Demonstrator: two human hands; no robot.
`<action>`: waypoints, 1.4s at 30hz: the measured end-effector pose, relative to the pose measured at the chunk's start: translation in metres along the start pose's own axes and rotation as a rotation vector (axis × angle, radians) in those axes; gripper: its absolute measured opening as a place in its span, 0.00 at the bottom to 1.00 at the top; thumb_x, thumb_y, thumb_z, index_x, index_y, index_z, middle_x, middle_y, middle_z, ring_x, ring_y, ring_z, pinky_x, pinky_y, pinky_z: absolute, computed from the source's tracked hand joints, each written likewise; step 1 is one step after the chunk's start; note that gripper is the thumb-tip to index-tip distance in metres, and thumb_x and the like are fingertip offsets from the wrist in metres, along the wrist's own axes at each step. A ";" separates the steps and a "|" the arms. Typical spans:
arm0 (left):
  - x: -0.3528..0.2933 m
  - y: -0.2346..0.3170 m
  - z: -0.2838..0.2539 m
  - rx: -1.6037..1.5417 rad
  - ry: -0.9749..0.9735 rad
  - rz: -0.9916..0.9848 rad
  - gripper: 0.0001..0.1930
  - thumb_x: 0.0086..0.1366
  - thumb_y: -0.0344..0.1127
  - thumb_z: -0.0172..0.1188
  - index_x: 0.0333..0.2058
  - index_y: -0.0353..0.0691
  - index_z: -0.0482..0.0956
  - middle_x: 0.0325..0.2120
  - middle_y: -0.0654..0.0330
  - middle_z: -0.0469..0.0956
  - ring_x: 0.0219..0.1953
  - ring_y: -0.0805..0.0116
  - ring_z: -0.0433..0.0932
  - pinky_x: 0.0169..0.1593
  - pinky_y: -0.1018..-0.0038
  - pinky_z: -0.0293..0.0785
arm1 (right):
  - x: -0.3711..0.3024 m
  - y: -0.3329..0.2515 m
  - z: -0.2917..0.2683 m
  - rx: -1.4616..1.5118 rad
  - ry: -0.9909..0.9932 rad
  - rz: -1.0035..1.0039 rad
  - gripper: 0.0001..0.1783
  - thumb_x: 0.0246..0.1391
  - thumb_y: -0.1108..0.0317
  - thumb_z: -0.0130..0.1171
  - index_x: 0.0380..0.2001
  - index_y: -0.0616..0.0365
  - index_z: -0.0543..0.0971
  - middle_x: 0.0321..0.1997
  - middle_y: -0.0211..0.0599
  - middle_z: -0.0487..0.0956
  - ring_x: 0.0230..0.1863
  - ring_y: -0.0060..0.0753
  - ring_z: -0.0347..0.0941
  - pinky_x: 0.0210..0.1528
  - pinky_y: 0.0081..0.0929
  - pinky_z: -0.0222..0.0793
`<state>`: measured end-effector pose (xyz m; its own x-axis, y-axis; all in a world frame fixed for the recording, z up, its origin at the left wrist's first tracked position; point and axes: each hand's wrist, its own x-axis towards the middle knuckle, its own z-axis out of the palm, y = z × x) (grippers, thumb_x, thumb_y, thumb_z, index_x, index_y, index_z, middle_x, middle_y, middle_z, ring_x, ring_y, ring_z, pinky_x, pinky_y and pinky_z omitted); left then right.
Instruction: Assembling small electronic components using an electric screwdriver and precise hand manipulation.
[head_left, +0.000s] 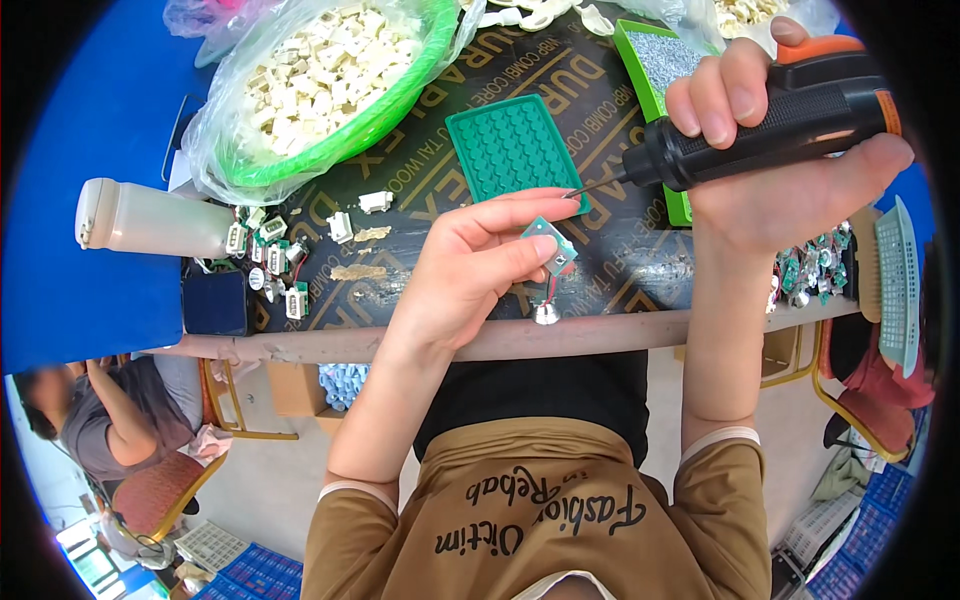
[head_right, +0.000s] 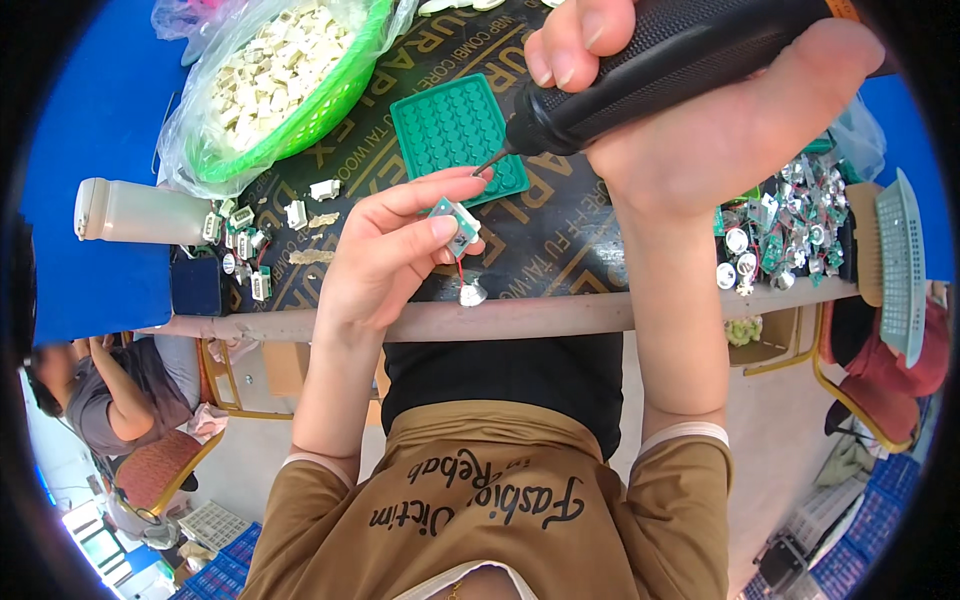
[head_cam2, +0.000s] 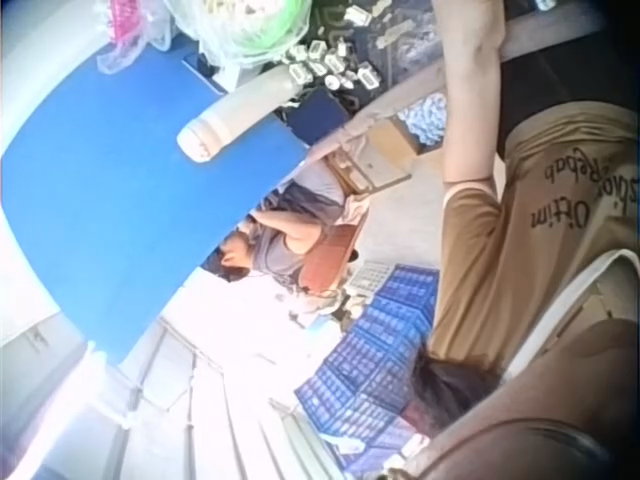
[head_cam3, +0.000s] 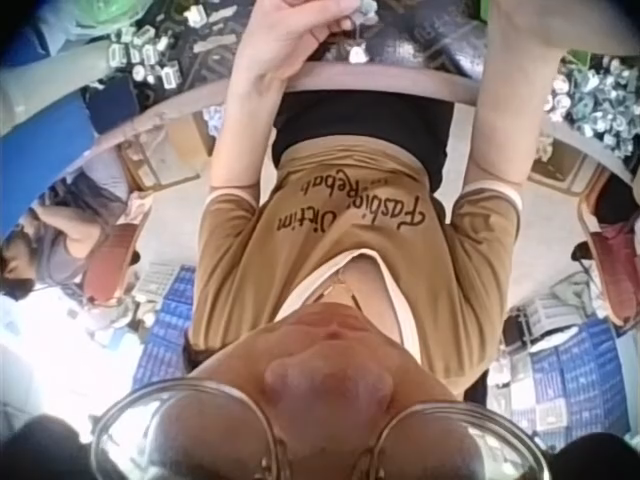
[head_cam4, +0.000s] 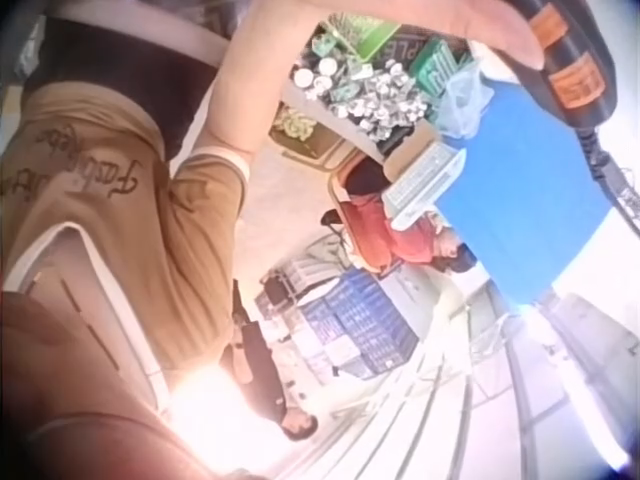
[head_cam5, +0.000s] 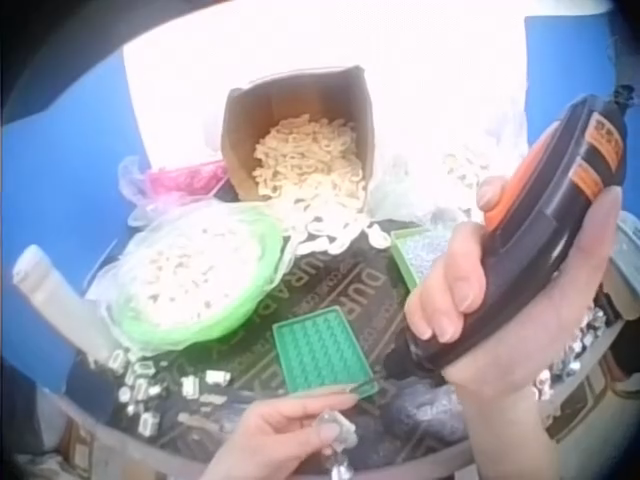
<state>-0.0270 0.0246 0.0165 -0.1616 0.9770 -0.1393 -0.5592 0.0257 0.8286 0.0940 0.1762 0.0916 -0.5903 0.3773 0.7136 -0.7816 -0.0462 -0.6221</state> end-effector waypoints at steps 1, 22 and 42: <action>0.000 0.000 0.000 -0.003 0.010 -0.001 0.15 0.54 0.25 0.53 0.42 0.29 0.71 0.48 0.51 0.66 0.33 0.70 0.75 0.39 0.76 0.73 | 0.000 0.001 0.000 0.011 0.001 0.000 0.47 0.32 0.22 0.40 0.41 0.55 0.65 0.21 0.28 0.64 0.20 0.22 0.58 0.27 0.23 0.51; 0.000 0.003 0.002 -0.047 -0.013 0.043 0.16 0.53 0.25 0.54 0.42 0.28 0.71 0.49 0.50 0.64 0.33 0.68 0.75 0.37 0.78 0.71 | 0.003 0.011 -0.009 0.103 -0.159 -0.100 0.47 0.34 0.24 0.41 0.44 0.57 0.66 0.23 0.29 0.65 0.21 0.22 0.58 0.27 0.23 0.50; 0.010 -0.006 0.001 0.442 0.192 0.184 0.14 0.52 0.23 0.54 0.40 0.31 0.73 0.53 0.54 0.60 0.29 0.80 0.73 0.33 0.83 0.70 | -0.004 0.020 -0.022 0.005 -0.004 -0.055 0.49 0.33 0.21 0.36 0.44 0.54 0.65 0.22 0.30 0.65 0.22 0.24 0.60 0.27 0.23 0.54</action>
<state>-0.0246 0.0340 0.0101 -0.3946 0.9183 -0.0326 -0.1170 -0.0150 0.9930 0.0856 0.1943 0.0689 -0.5475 0.3752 0.7479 -0.8137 -0.0300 -0.5806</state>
